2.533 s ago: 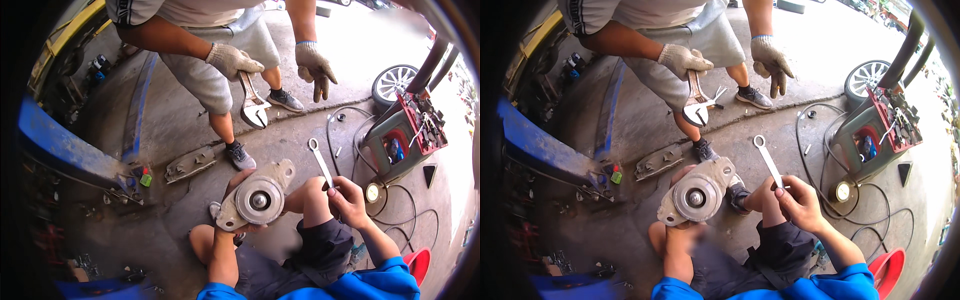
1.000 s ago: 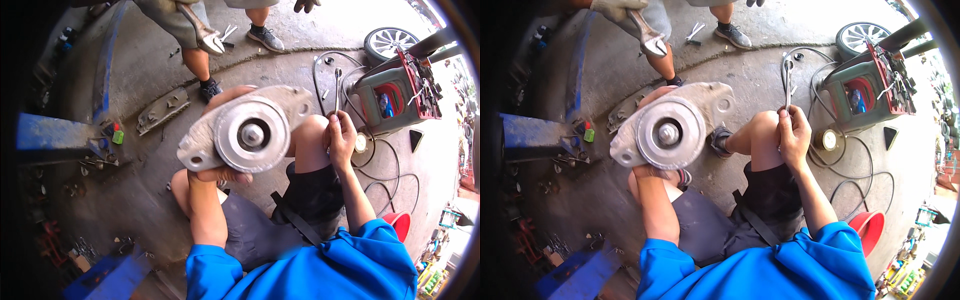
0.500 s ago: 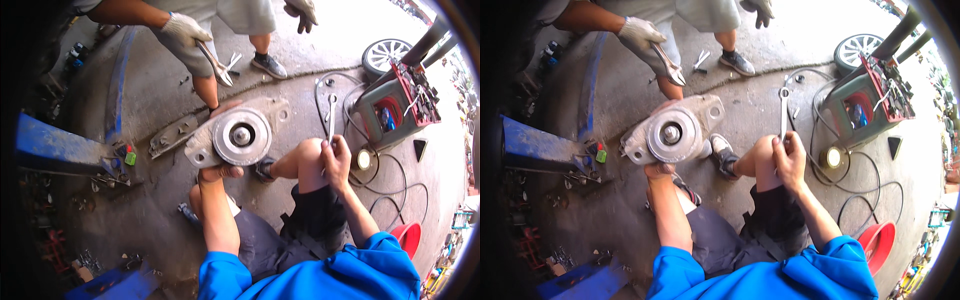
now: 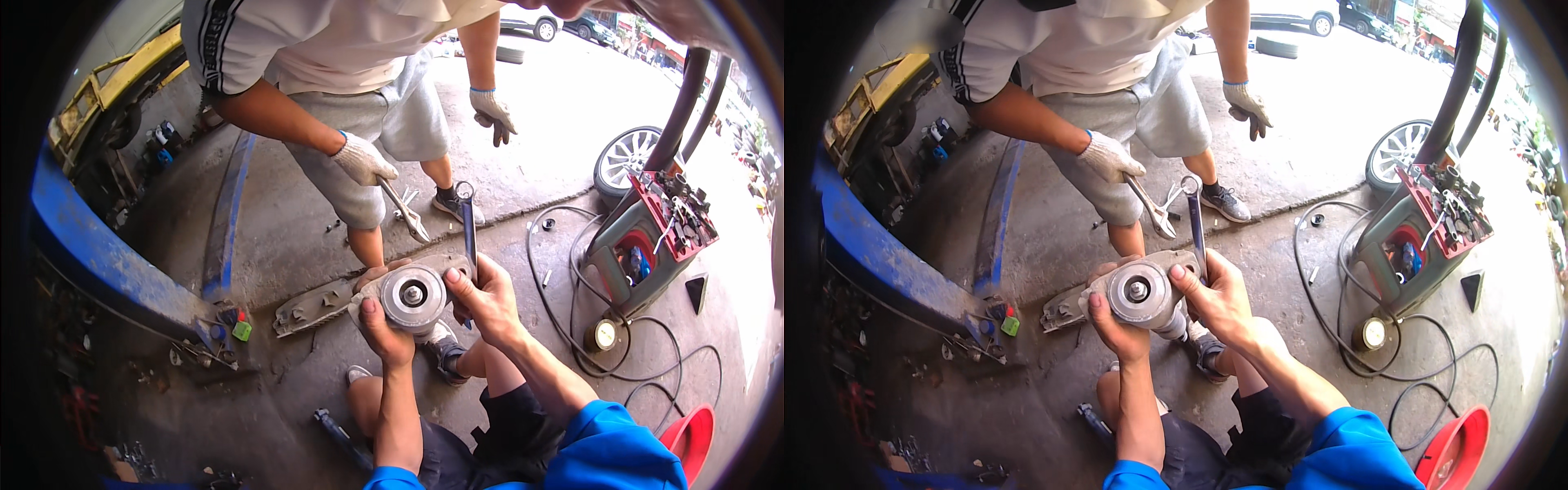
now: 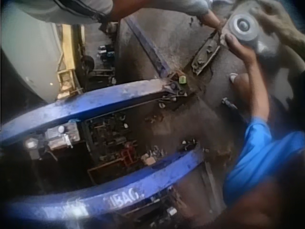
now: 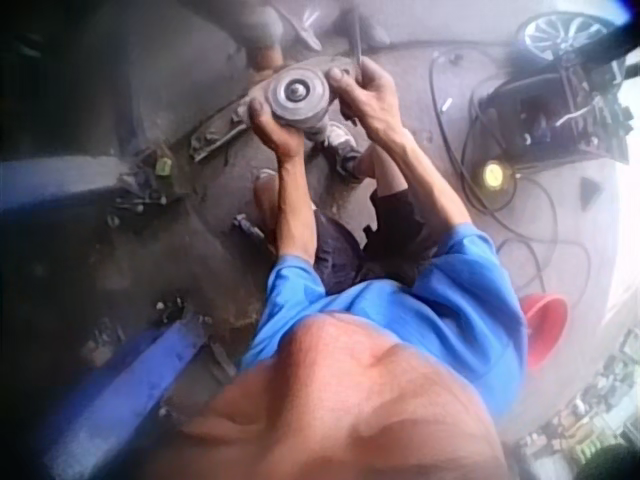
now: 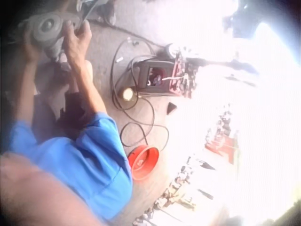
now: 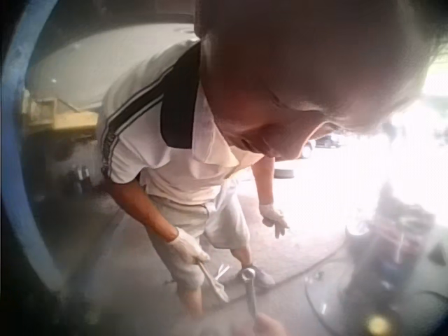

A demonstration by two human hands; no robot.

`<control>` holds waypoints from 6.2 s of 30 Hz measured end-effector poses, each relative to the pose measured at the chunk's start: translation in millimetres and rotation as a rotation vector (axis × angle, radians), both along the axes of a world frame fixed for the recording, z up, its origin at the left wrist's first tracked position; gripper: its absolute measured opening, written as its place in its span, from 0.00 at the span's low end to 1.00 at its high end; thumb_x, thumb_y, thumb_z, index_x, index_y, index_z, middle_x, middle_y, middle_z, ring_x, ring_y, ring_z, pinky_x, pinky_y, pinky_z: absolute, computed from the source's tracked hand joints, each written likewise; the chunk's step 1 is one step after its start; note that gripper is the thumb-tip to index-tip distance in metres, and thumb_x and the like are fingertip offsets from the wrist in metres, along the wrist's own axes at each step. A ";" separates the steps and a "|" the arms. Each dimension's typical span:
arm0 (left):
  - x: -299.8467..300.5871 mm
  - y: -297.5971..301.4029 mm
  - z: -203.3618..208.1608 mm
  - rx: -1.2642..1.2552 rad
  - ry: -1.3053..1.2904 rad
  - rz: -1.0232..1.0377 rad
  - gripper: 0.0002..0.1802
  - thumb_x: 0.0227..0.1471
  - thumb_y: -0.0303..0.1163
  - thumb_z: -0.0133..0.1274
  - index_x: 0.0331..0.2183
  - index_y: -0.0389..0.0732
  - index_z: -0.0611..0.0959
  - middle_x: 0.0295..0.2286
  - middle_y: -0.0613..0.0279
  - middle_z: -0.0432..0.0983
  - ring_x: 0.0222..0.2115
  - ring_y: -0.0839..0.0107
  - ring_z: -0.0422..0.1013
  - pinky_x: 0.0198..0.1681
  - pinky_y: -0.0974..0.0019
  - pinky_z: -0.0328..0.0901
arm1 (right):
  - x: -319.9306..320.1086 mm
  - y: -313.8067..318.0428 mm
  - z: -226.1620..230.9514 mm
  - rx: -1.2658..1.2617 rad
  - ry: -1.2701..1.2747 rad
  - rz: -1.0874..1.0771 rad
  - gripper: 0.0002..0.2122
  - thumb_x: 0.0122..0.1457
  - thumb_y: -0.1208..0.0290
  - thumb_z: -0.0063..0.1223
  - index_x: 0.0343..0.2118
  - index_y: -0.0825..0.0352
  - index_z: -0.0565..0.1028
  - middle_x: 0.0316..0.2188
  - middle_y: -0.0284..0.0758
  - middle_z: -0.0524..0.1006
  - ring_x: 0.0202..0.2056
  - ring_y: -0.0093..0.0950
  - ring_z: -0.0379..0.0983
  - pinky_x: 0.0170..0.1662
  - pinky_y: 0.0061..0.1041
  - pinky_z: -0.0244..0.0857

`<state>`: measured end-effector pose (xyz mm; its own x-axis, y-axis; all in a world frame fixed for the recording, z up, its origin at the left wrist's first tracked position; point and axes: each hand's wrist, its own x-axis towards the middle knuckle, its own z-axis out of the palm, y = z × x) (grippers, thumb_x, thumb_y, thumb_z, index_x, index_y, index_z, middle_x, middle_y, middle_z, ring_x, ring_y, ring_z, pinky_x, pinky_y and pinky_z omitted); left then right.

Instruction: The person sits on the floor and uses a wrench to loosen and remove a bolt from a car shock absorber assembly. Another person assists by holding the part steady with a pipe wrench. The person then compares the disassembled part with another similar assembly.

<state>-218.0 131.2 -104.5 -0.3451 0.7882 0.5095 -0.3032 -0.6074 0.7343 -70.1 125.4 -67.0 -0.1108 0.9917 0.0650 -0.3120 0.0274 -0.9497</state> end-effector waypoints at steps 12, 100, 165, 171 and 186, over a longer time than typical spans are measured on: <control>26.4 2.8 13.2 -0.079 0.136 0.219 0.30 0.64 0.46 0.34 0.33 0.29 0.80 0.32 0.53 0.80 0.34 0.64 0.75 0.42 0.62 0.67 | 20.5 -3.0 -6.1 0.012 0.172 -0.018 0.11 0.62 0.62 0.60 0.31 0.61 0.70 0.17 0.19 0.65 0.15 0.10 0.53 0.16 0.16 0.42; -15.8 35.1 -268.4 -0.663 0.404 -0.171 0.38 0.38 0.30 0.65 0.53 0.36 0.71 0.46 0.54 0.75 0.49 0.62 0.71 0.54 0.60 0.63 | -7.4 44.5 -1.7 0.159 0.113 -0.118 0.09 0.64 0.64 0.57 0.36 0.64 0.71 0.14 0.21 0.63 0.12 0.12 0.53 0.15 0.18 0.43; -7.2 -42.0 -41.3 -0.193 0.426 0.300 0.23 0.44 0.25 0.69 0.43 0.35 0.78 0.40 0.60 0.79 0.41 0.67 0.73 0.50 0.61 0.65 | 92.8 -83.4 -105.9 0.550 -0.903 -0.399 0.08 0.56 0.75 0.57 0.39 0.66 0.76 0.34 0.41 0.78 0.31 0.41 0.78 0.33 0.31 0.72; -7.2 -50.2 -38.9 -0.205 0.482 0.288 0.24 0.43 0.29 0.71 0.42 0.35 0.79 0.38 0.60 0.80 0.41 0.66 0.75 0.50 0.61 0.67 | 83.4 -82.7 -102.3 0.573 -0.925 -0.401 0.08 0.56 0.75 0.58 0.39 0.66 0.76 0.32 0.42 0.78 0.30 0.42 0.78 0.32 0.31 0.72; -3.2 -33.9 -37.0 -0.240 0.228 0.397 0.22 0.42 0.22 0.65 0.43 0.33 0.79 0.40 0.59 0.78 0.40 0.68 0.73 0.50 0.61 0.65 | 55.3 -74.2 -95.7 0.688 -0.914 -0.297 0.11 0.51 0.72 0.63 0.36 0.68 0.76 0.33 0.42 0.77 0.35 0.41 0.77 0.35 0.34 0.73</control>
